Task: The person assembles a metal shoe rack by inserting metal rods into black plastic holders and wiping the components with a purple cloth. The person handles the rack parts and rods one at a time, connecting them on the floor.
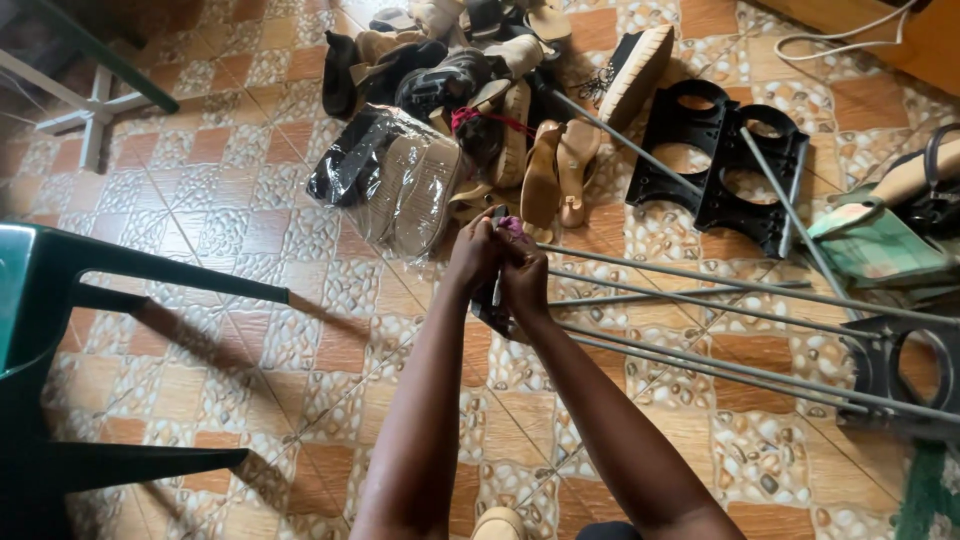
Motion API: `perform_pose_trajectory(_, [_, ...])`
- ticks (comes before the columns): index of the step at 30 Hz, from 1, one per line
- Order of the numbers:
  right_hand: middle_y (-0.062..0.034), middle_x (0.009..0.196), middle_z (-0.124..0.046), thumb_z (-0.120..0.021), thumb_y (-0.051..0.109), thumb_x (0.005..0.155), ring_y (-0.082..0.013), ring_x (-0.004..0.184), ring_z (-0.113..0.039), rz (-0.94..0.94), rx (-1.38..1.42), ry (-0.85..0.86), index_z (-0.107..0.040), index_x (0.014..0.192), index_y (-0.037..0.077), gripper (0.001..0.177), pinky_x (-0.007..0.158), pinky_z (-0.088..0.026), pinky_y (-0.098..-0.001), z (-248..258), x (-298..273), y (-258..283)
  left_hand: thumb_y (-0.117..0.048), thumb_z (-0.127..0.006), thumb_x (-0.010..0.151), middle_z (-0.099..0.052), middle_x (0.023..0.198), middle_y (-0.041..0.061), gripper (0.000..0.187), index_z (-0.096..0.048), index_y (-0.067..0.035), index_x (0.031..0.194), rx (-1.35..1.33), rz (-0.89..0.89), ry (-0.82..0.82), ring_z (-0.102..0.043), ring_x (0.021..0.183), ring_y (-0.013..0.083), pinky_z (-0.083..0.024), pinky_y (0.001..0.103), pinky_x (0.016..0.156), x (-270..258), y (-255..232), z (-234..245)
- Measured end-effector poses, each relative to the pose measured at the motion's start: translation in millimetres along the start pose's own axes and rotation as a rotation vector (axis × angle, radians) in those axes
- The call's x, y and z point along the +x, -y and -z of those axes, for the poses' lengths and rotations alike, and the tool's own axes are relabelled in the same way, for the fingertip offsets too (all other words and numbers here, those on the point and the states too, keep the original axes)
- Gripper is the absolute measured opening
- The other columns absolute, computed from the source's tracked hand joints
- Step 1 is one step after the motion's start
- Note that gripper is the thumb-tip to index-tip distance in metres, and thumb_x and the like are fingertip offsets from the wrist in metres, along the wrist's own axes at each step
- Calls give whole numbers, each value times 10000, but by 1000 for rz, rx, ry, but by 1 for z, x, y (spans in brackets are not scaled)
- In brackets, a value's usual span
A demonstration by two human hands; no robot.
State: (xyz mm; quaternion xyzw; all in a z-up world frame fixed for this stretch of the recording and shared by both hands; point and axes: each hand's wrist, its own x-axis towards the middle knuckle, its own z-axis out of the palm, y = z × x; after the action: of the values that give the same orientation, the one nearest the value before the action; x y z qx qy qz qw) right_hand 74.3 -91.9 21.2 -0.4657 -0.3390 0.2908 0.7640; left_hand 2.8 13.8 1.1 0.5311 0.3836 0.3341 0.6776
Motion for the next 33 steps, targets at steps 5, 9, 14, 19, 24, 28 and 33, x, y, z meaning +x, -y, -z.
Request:
perform_pose_trajectory(5, [-68, 998, -737, -549, 18, 987, -149, 848, -663, -502, 354, -63, -744, 1148, 8, 252, 747, -538, -293, 40, 22, -80, -218, -420, 1033, -689, 978, 49, 460, -595, 0, 1398, 30, 39, -38, -618, 753, 102, -542, 258, 654, -23, -30, -18])
perform_pose_trajectory(9, [-55, 1030, -729, -591, 35, 1020, -121, 861, -681, -583, 384, 14, -668, 1251, -49, 257, 757, -552, -279, 31, 21, -94, -259, -441, 1017, -727, 1043, 66, 475, -603, -7, 1385, 129, 16, -66, -683, 831, 123, -589, 279, 741, -22, -35, -23])
perform_pose_trajectory(14, [-11, 1102, -724, -616, 55, 1045, -69, 901, -637, -339, 97, 168, -687, 1325, -6, 296, 746, -521, -241, 32, 38, -29, -334, -586, 970, -753, 1051, 80, 522, -621, -20, 1385, 330, -7, -86, -688, 859, 110, -564, 262, 770, -35, -60, -26])
perform_pose_trajectory(19, [-11, 858, -728, -675, 53, 1162, -62, 666, -659, -309, 866, 309, -705, 1521, 60, 360, 507, -534, -225, 41, -6, -83, -371, -650, 927, -754, 1012, 86, 569, -618, -41, 1389, 384, 22, -137, -686, 837, 113, -565, 267, 757, -37, -60, -30])
perform_pose_trajectory(24, [-14, 977, -743, -667, 20, 962, -122, 835, -718, -615, 316, 301, -661, 1195, -12, 235, 713, -620, -307, 42, -19, -42, -354, -616, 961, -732, 1070, 163, 536, -633, -48, 1400, 486, -35, -178, -663, 928, 180, -528, 330, 829, -36, -38, -22])
perform_pose_trajectory(28, [-61, 901, -772, -617, -62, 925, -133, 771, -702, -684, -129, 541, -263, 1632, 236, 846, 722, -611, -276, 63, -38, -23, -344, -629, 943, -755, 1163, 139, 512, -658, -29, 1345, 500, -135, -188, -702, 1060, 177, -519, 315, 933, -29, -49, -26])
perform_pose_trajectory(33, [9, 844, -706, -535, -66, 904, -78, 761, -686, -648, 163, 332, -687, 1171, 65, 334, 644, -568, -245, 47, -52, 13, -357, -627, 925, -765, 1113, 169, 514, -669, -54, 1338, 524, -41, -233, -709, 1001, 214, -534, 330, 894, -40, -58, -38])
